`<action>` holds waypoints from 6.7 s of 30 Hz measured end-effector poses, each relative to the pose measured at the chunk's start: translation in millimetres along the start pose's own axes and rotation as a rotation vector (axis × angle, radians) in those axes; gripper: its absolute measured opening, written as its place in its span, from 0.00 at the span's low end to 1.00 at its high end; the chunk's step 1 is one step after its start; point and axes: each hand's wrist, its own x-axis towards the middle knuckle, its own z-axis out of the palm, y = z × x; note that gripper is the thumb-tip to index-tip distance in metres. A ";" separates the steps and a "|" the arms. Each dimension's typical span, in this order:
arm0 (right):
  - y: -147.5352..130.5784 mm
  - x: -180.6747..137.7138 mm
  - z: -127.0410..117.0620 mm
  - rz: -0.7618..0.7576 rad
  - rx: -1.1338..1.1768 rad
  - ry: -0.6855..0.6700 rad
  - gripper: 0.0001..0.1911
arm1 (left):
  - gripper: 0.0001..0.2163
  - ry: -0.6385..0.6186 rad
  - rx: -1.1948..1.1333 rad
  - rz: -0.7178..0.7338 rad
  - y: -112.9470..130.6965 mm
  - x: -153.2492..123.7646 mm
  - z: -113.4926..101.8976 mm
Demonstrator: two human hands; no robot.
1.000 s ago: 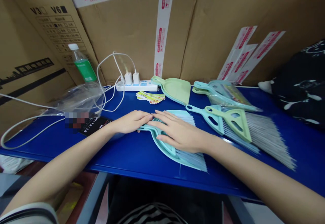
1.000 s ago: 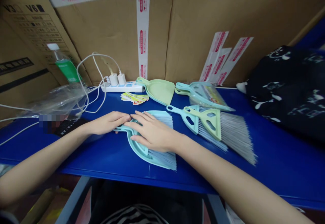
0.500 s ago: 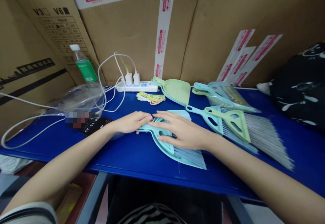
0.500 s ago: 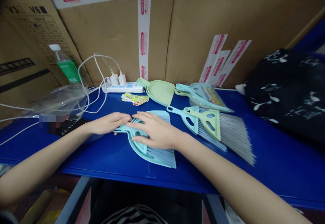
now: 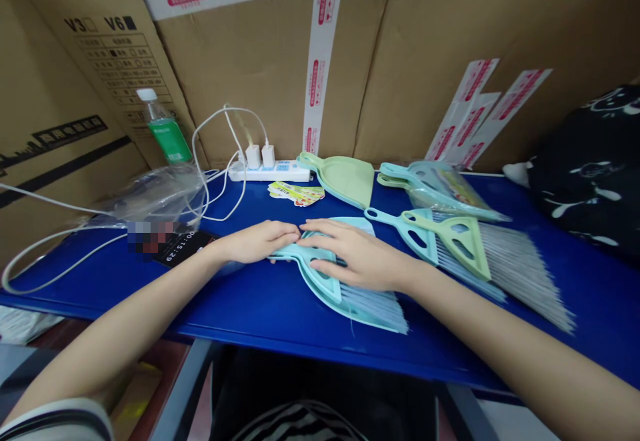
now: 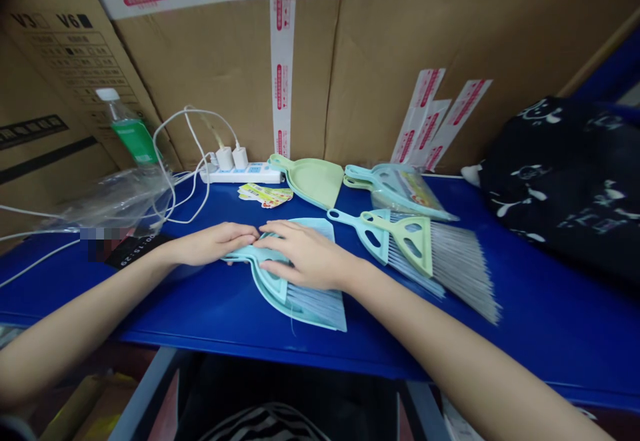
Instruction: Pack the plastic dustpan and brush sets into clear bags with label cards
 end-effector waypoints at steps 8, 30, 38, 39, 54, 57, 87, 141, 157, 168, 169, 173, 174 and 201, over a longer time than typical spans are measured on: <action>-3.0 3.2 7.0 0.042 -0.041 0.003 0.19 | 0.14 -0.014 -0.008 -0.031 3.7 -1.9 0.7; -2.5 3.9 6.3 0.007 -0.094 -0.015 0.19 | 0.12 -0.007 -0.064 -0.063 7.1 -1.2 2.0; -2.2 3.4 7.1 -0.005 -0.115 -0.013 0.19 | 0.13 -0.011 -0.126 -0.060 4.3 -1.2 2.8; -2.4 3.5 6.9 -0.005 -0.115 -0.015 0.19 | 0.13 -0.013 -0.133 -0.059 4.3 -1.0 2.8; -1.9 3.6 6.7 -0.010 -0.117 -0.013 0.18 | 0.13 -0.007 -0.116 -0.060 4.3 -0.8 4.0; -2.1 3.9 5.9 -0.008 -0.121 -0.020 0.18 | 0.12 -0.006 -0.101 -0.057 5.2 -0.8 3.7; -1.6 3.6 6.9 -0.031 -0.109 0.007 0.18 | 0.13 -0.003 -0.144 -0.080 -1.0 1.7 6.4; 1.9 1.8 3.6 -0.036 -0.199 -0.028 0.19 | 0.09 -0.016 -0.013 -0.086 12.6 -3.9 4.6; 1.4 1.3 3.8 -0.023 -0.195 -0.022 0.18 | 0.09 -0.017 0.040 -0.069 14.0 -4.3 2.8; 1.6 0.5 3.9 -0.019 -0.192 -0.018 0.18 | 0.11 -0.011 0.088 -0.056 12.7 -4.6 3.2; 1.7 0.5 3.9 -0.020 -0.190 -0.018 0.18 | 0.11 -0.012 0.087 -0.055 12.5 -4.5 3.2; 1.4 0.7 3.8 -0.020 -0.189 -0.020 0.18 | 0.11 -0.016 0.078 -0.047 11.8 -4.1 3.2; 1.2 0.8 3.8 -0.019 -0.190 -0.021 0.18 | 0.11 -0.015 0.076 -0.045 11.7 -4.1 3.2; 0.7 1.4 4.5 -0.023 -0.209 -0.025 0.19 | 0.11 -0.027 0.082 -0.053 11.9 -4.2 3.4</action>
